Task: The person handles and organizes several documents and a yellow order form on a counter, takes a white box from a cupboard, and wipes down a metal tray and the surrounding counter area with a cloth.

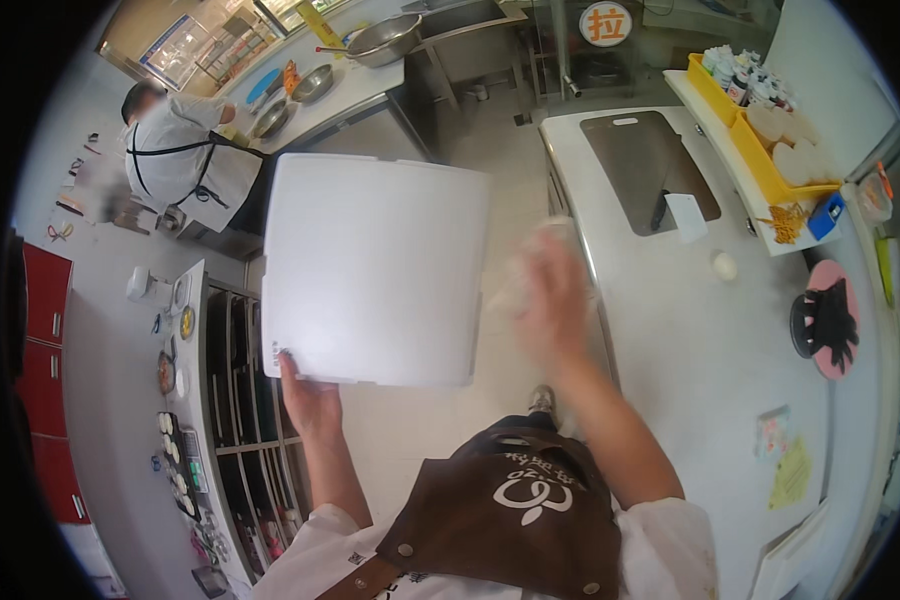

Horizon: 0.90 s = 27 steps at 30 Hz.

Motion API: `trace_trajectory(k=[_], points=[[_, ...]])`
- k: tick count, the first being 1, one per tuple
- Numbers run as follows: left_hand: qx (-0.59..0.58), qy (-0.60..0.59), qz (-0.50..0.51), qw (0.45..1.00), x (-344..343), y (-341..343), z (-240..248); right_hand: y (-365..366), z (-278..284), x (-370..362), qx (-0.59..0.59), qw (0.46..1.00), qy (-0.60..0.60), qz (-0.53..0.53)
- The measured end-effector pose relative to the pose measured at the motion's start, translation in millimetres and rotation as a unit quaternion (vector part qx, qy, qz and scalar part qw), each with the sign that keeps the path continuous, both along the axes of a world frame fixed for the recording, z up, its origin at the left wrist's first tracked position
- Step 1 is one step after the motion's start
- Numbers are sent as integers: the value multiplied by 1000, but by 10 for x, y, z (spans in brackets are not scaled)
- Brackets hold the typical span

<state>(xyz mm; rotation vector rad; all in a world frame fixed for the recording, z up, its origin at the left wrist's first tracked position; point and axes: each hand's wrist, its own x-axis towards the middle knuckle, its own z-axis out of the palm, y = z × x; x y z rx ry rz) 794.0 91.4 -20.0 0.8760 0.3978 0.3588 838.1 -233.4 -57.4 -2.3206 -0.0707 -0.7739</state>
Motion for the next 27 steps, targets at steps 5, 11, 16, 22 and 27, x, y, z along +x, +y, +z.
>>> trace_trajectory(k=[5, 11, 16, 22, 27], points=[[-31, -4, -176, 984, 79, -539, 5, 1083, 313, -117, 44, 938, -117, 322], [-50, 6, -227, 973, 3, -775, -192, 1025, 498, 400, -67, 939, -225, 252], [-36, 14, -197, 980, 20, -601, -242, -436, 119, 706, -19, 994, -94, -47], [-141, -34, -176, 974, 345, -639, -108, -1796, -1139, -1082, 23, 949, 224, -221], [-227, -59, -242, 942, 687, -1051, -36, -1546, -1110, -2830, 163, 870, 348, -309]])
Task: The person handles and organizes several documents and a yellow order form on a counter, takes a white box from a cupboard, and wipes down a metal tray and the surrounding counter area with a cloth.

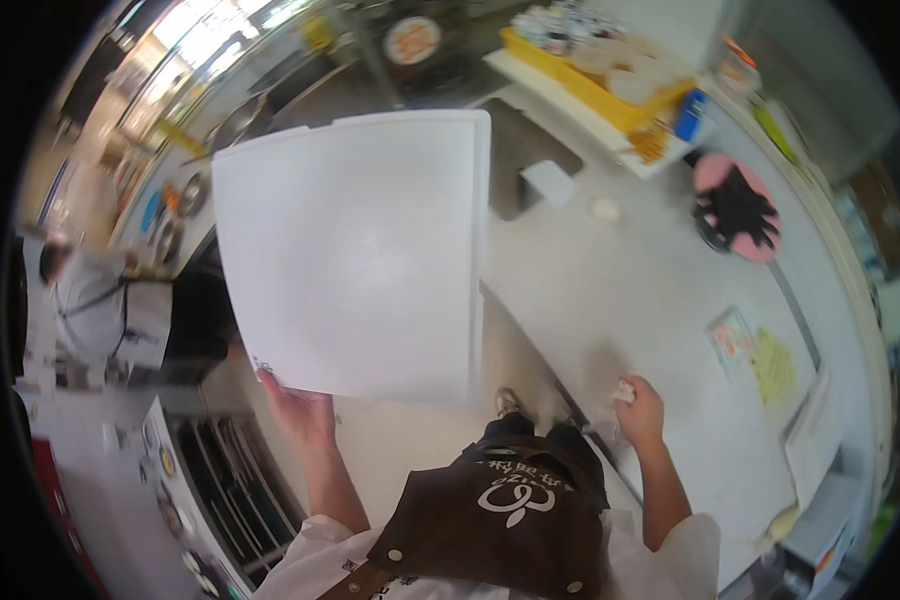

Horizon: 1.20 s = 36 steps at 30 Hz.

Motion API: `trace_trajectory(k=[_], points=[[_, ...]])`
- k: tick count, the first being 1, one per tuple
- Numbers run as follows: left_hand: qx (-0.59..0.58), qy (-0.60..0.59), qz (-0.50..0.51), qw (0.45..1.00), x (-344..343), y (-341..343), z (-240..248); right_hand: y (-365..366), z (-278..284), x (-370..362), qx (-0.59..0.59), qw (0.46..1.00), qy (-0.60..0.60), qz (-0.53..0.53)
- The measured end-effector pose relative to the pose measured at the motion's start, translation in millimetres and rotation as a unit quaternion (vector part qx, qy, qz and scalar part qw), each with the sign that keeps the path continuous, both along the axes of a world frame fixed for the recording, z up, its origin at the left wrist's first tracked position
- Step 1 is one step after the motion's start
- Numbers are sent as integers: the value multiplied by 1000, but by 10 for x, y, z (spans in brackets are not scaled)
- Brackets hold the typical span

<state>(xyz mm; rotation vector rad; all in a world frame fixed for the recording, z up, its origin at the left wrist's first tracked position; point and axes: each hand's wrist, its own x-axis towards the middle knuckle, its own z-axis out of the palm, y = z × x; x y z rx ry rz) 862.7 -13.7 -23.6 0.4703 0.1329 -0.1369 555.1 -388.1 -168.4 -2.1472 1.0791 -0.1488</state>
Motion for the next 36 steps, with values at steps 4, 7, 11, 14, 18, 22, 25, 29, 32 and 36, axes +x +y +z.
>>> trace_trajectory(k=[4, 7, 11, 14, 18, 22, 25, 29, 32, 36], points=[[10, -44, -101, 994, 151, -674, -88, 229, -266, -1042, 96, 987, -15, -127], [85, -115, -257, 956, -58, -1382, -39, 469, -325, -1607, 41, 991, 48, -118], [112, -81, -409, 902, -924, -2542, -87, 531, -252, -2225, 99, 978, 85, -165], [88, -9, -542, 836, -1774, -3374, -535, 614, -334, -2880, 98, 968, 62, -223], [89, 95, -661, 739, -3274, -4317, -758, 871, -255, -3651, 147, 934, 42, -321], [54, 141, -702, 696, -4522, -5244, -1275, 1048, -342, -4419, 87, 894, 18, -439], [44, 118, -684, 718, -5439, -5864, -1651, 1289, -327, -4916, 130, 820, 16, -557], [109, 203, -653, 721, -6257, -6294, -1963, 1587, -238, -5292, 107, 791, 50, -601], [246, 177, -666, 681, -6501, -6427, -2384, 1575, -166, -5366, 128, 788, 37, -601], [333, 31, -743, 580, -6385, -6481, -2764, 1453, -254, -5311, 117, 825, 34, -552]])
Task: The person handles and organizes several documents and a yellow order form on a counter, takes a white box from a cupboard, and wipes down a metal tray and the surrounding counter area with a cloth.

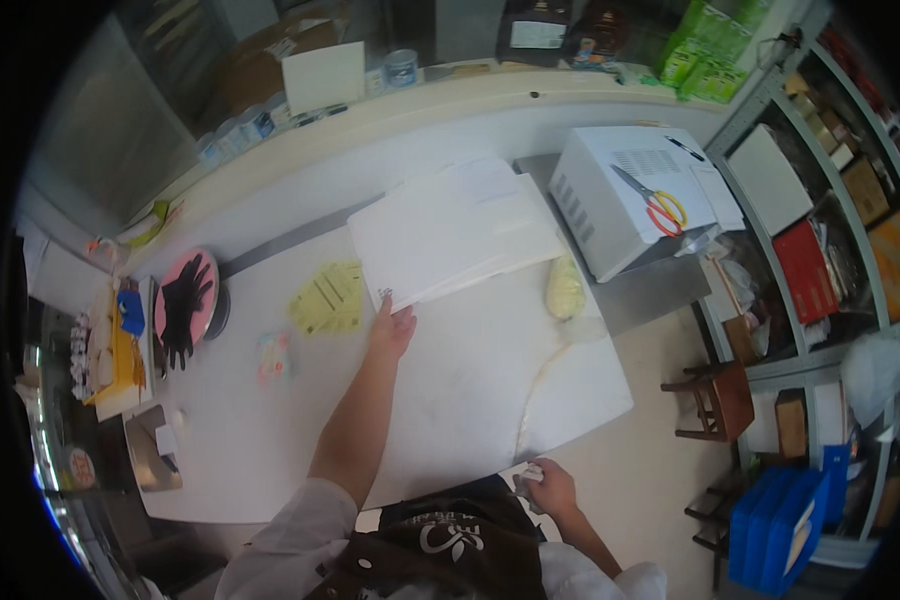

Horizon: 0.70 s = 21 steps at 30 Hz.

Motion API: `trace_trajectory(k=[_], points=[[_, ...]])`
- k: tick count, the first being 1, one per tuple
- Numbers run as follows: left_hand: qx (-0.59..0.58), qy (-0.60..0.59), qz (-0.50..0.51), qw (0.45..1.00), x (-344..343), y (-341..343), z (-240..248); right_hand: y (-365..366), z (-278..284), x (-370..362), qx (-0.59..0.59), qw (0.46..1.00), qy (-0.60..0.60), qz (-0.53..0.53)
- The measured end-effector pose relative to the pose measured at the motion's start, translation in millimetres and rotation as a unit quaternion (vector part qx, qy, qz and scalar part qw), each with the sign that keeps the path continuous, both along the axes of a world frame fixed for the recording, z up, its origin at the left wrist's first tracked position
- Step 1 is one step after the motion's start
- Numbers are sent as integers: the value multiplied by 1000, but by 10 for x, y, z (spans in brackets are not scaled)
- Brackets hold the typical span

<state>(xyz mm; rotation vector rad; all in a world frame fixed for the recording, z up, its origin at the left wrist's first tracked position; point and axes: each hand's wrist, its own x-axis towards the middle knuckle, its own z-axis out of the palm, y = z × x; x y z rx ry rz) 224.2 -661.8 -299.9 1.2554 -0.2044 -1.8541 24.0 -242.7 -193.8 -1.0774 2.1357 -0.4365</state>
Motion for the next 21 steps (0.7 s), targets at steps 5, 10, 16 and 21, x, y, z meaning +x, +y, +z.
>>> trace_trajectory(k=[5, 10, 16, 21], points=[[61, -27, -119, 991, 445, 253, 52, -410, -37, 159, -3, 997, -37, 60], [-43, -269, -154, 950, 1259, 632, 254, -1089, -9, 396, -116, 986, -64, 104], [-241, -642, -234, 689, 1906, 200, 400, -1693, -542, 808, -277, 928, 101, 227], [-267, -815, -245, 452, 1391, -80, 245, -1717, -689, 874, -280, 915, 156, 244]])
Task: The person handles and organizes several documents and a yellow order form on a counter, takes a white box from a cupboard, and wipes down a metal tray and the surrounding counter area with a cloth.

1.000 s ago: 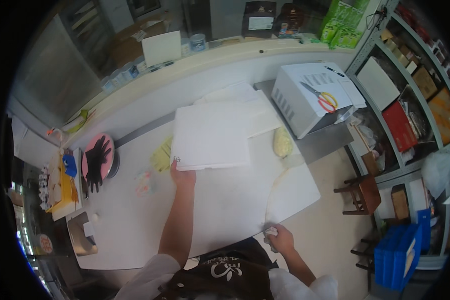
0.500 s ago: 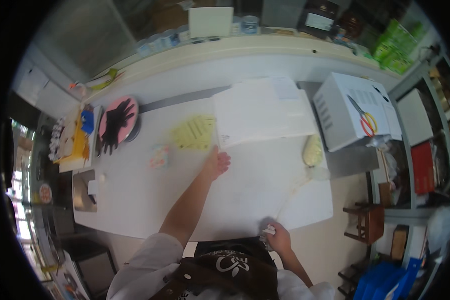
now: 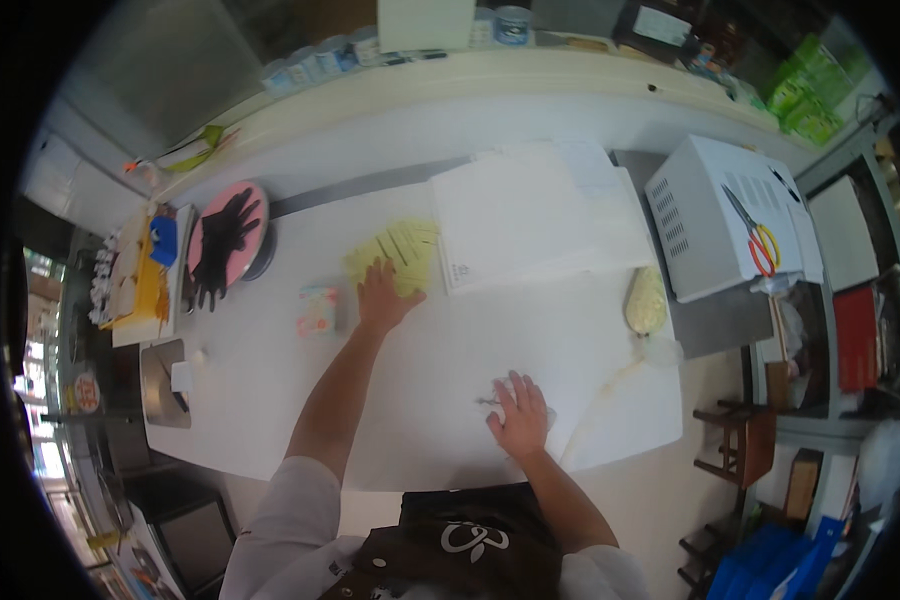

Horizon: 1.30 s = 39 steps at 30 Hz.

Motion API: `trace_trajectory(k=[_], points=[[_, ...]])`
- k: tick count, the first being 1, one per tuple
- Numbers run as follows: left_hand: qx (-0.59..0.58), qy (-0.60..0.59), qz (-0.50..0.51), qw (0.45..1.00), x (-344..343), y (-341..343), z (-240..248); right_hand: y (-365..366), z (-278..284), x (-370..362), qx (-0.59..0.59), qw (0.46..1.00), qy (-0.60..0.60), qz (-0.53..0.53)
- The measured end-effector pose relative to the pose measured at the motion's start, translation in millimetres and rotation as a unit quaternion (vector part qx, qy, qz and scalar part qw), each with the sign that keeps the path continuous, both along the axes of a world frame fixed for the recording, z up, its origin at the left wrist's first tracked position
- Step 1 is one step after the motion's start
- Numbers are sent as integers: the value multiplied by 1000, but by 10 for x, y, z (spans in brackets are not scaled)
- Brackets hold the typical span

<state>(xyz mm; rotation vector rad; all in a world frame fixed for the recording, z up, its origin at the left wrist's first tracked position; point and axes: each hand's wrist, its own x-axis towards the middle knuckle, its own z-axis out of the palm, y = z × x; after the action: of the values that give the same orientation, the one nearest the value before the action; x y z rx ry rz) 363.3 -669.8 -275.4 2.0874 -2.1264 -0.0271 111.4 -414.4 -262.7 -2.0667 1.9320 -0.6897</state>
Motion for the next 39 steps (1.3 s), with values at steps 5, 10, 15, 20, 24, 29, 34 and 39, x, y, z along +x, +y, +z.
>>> trace_trajectory(k=[5, 10, 15, 20, 24, 29, 34, 39], points=[[-32, 95, 33, 994, 111, -235, -376, 15, -36, -24, 5, 1000, -3, -14], [-85, 268, 109, 953, -218, -482, 218, 9, -8, -24, 11, 1000, -19, -15], [30, 158, -139, 977, -1392, -520, 713, -8, 2, -53, 14, 1000, -12, -14], [43, 343, -208, 915, -1856, -147, 683, -16, -26, -58, 29, 999, -2, -13], [-7, 327, -242, 914, -1005, 626, 694, -18, -104, -39, 27, 999, 9, -14], [140, 302, -106, 937, 744, 1745, 323, 40, -175, 40, -15, 999, 27, -14], [87, 217, 130, 964, 1824, 1423, 667, -30, -226, 574, -48, 995, 44, -77], [77, 127, 107, 983, 1737, 779, 410, 86, -132, 1795, -28, 999, 31, -8]])
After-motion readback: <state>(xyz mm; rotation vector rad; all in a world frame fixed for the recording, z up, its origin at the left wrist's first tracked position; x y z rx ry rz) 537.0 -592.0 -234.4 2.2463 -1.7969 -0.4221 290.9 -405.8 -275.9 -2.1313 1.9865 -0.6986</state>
